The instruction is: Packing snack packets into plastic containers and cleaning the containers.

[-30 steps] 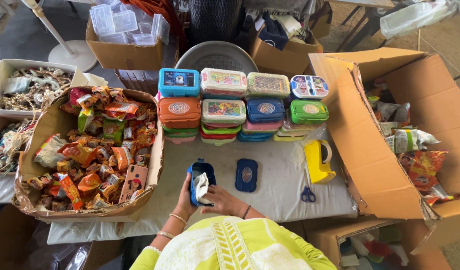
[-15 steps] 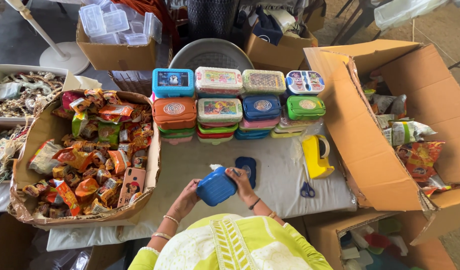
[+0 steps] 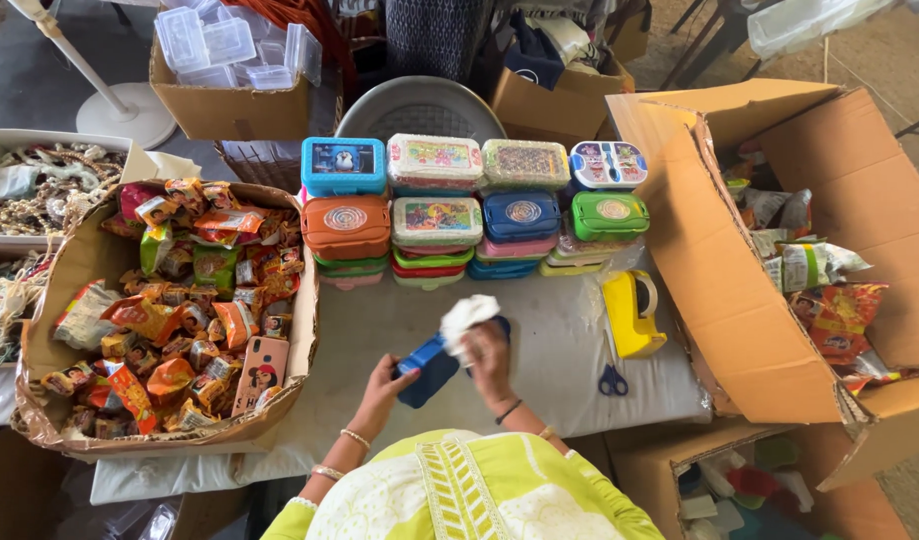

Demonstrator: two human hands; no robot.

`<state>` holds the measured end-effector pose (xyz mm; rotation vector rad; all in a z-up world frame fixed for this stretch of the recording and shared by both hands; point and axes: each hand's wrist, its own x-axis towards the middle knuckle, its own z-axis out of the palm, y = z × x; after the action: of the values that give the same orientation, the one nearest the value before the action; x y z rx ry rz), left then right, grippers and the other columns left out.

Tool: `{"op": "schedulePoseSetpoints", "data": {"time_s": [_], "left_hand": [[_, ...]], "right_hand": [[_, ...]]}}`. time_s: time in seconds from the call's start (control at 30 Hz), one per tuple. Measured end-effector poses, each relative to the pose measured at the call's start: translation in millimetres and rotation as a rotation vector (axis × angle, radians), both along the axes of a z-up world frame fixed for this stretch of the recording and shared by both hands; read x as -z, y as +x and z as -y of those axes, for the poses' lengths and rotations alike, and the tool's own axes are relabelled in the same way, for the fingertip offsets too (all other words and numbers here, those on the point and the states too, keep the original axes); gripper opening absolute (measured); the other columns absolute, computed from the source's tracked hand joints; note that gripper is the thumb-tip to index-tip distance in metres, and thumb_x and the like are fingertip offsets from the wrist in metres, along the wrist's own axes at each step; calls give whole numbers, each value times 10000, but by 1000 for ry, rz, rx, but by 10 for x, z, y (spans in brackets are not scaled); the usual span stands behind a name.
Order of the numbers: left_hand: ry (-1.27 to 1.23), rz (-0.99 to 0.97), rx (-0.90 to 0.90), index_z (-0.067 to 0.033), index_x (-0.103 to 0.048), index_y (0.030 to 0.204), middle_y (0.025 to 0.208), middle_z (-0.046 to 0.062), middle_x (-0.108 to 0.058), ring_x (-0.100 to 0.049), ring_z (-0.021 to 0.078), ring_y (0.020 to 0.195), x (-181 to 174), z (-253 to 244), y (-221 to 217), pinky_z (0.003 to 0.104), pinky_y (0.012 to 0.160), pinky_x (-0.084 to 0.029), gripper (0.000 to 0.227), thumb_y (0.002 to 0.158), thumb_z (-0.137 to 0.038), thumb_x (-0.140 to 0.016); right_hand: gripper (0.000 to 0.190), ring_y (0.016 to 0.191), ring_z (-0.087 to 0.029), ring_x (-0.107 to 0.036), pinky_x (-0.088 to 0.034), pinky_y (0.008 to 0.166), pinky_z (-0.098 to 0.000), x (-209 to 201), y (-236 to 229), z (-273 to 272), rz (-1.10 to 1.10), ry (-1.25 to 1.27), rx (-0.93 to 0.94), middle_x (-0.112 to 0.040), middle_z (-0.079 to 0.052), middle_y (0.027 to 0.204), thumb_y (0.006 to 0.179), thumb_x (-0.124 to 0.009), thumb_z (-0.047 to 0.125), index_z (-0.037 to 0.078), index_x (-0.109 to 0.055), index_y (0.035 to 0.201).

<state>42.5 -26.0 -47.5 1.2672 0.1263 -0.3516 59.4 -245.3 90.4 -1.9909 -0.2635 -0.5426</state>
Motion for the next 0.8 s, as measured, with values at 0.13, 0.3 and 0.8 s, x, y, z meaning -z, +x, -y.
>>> {"op": "schedulePoseSetpoints", "data": {"time_s": [0.13,0.3,0.8], "left_hand": [[-49,-80,49,-161,-549,1252,1112,-64,-664,-605,61,993,194,155,-52,235,855,-514,448,846,-79,-720],[-71,7,186,-18,-604,1160,983,19,-665,-600,115,911,-313,136,-98,252,791,-518,406,824,-79,-824],[160,239,197,-67,-710,941,899,-4,-678,-588,93,877,-195,140,-227,288,807,-507,281,737,-109,-899]], "right_hand": [[187,1016,-325,-643,-457,942,-477,-18,-143,-364,91,-302,-343,-697,-98,1045,941,-683,281,95,-701,953],[184,985,-352,-628,-462,926,-479,663,37,-52,160,-455,-378,-677,-150,1039,999,-581,213,71,-697,980],[401,783,-112,-596,-512,651,-284,3057,-117,381,-965,1112,-291,-634,-1,967,1136,-500,389,78,-607,1365]]}}
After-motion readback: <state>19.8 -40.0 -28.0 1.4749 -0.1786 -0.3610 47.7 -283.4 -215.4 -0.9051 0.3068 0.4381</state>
